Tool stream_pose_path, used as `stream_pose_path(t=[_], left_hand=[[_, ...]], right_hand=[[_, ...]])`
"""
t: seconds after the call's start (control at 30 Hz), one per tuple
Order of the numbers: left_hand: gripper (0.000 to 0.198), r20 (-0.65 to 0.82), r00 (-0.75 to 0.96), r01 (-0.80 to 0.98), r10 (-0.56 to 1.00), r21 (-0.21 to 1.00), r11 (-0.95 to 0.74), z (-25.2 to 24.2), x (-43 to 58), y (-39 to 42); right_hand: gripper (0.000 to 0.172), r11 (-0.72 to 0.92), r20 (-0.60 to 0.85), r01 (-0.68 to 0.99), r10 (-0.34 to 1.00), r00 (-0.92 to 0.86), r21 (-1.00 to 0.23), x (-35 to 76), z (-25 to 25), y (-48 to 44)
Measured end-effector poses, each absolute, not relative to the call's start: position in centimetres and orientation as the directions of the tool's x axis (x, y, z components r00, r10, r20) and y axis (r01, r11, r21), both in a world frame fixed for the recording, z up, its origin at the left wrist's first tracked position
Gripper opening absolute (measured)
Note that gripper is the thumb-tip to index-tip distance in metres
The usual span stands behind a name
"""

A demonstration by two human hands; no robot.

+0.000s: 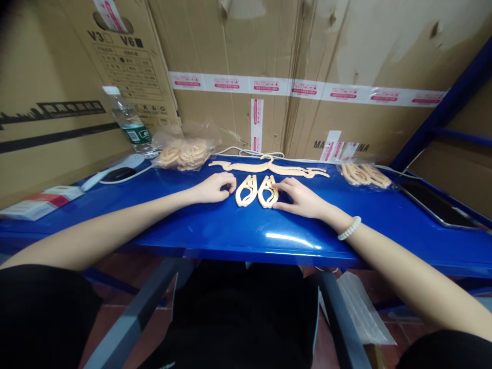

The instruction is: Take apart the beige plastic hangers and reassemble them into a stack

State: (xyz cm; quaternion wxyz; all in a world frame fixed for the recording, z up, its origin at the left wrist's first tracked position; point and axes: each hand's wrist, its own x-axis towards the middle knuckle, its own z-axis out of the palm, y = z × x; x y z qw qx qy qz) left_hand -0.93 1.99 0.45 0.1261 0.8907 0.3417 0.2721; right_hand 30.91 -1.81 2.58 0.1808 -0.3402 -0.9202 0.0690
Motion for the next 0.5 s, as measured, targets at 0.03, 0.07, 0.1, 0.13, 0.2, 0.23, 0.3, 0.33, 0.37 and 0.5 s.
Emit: stream_pose_path(t=[0.03,0.07,0.1,0.13,0.2,0.23,0.3,0.33,0.37,0.5], left_hand=[[0.015,0.393,0.628,0.538,0.672,0.404,-0.740,0.50,-0.80,1.76],[0.013,0.390,0.633,0.538,0.669,0.399,-0.742,0.54,-0.70,1.57],[0.011,0.388,0.634,0.541,0.669,0.396,-0.742,0.56,-0.62,1.45],[0.010,0.387,0.634,0.544,0.670,0.392,-0.742,0.55,-0.56,1.39],[0.009,0.388,0.629,0.552,0.674,0.387,-0.738,0.45,-0.50,1.41],[0.009,0.390,0.625,0.555,0.676,0.386,-0.737,0.38,-0.48,1.46],[0.010,0.395,0.620,0.558,0.678,0.385,-0.735,0.22,-0.43,1.58],[0.011,0.396,0.619,0.558,0.678,0.387,-0.734,0.15,-0.41,1.62],[0.012,0.396,0.618,0.557,0.679,0.390,-0.734,0.10,-0.38,1.64],[0.011,0.391,0.610,0.544,0.690,0.426,-0.723,0.06,-0.28,1.54]], right_hand=[[0.064,0.760,0.289,0.600,0.650,-0.703,-0.248,30.86,2.52,-1.80],[0.064,0.762,0.292,0.599,0.648,-0.704,-0.246,30.82,2.47,-1.78],[0.064,0.763,0.296,0.598,0.646,-0.704,-0.243,30.78,2.42,-1.75],[0.064,0.765,0.300,0.597,0.644,-0.704,-0.241,30.75,2.38,-1.71],[0.065,0.767,0.304,0.594,0.641,-0.705,-0.242,30.72,2.29,-1.61],[0.065,0.768,0.306,0.592,0.641,-0.704,-0.245,30.71,2.25,-1.56],[0.064,0.768,0.308,0.590,0.640,-0.704,-0.249,30.71,2.18,-1.45],[0.064,0.769,0.308,0.589,0.640,-0.704,-0.249,30.71,2.16,-1.41],[0.064,0.769,0.309,0.590,0.640,-0.704,-0.248,30.73,2.13,-1.37],[0.065,0.764,0.307,0.596,0.645,-0.700,-0.247,30.80,2.06,-1.28]])
